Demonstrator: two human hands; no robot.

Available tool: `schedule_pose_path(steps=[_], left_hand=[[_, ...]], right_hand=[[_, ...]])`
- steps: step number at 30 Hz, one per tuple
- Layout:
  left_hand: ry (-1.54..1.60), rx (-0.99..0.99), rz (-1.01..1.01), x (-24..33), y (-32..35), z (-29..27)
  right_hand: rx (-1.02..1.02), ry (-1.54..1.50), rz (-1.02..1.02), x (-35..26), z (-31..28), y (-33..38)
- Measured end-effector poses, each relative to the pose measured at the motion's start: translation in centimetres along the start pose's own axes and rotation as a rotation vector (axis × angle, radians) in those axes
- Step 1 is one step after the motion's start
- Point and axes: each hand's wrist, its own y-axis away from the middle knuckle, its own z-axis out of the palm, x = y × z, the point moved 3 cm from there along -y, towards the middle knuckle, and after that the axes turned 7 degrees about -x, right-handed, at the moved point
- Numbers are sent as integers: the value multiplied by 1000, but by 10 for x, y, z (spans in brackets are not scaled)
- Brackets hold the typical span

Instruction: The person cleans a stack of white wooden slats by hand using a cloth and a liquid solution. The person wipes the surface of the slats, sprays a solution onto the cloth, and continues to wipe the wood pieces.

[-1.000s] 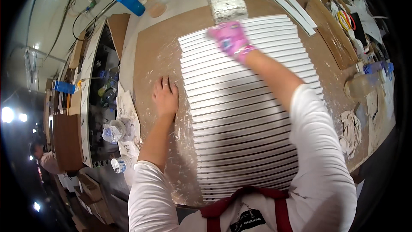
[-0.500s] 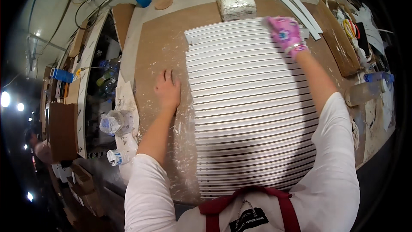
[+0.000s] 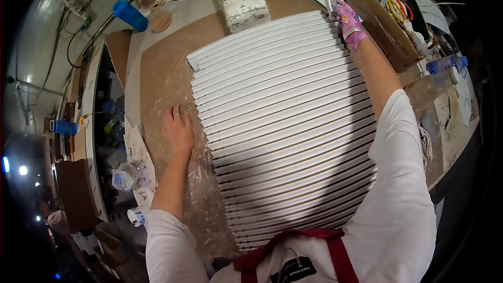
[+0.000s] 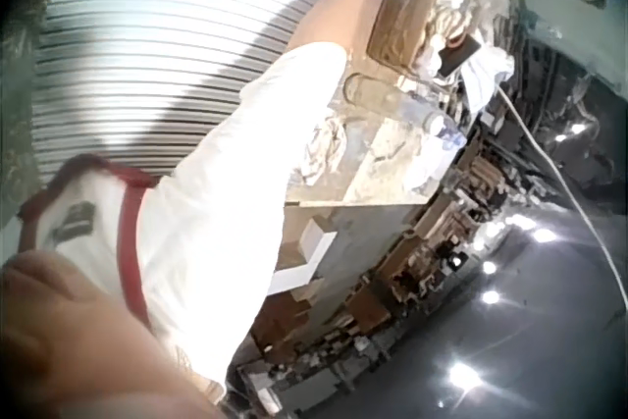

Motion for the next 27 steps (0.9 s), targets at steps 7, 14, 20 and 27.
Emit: schedule_pose_path(steps=[7,14,20,27], left_hand=[[120,36,11,-14,-21,1],[-47,-76,322,123,-128,-23],[-198,-305,338,143,-141,1],[-122,-243,308,129,-140,10]], right_hand=[[-26,516,-128,-57,71,43],[-608,1439,-755,-78,244,166],[-5,1393,-623,-66,52,114],[-197,1431,-354,-68,46,102]])
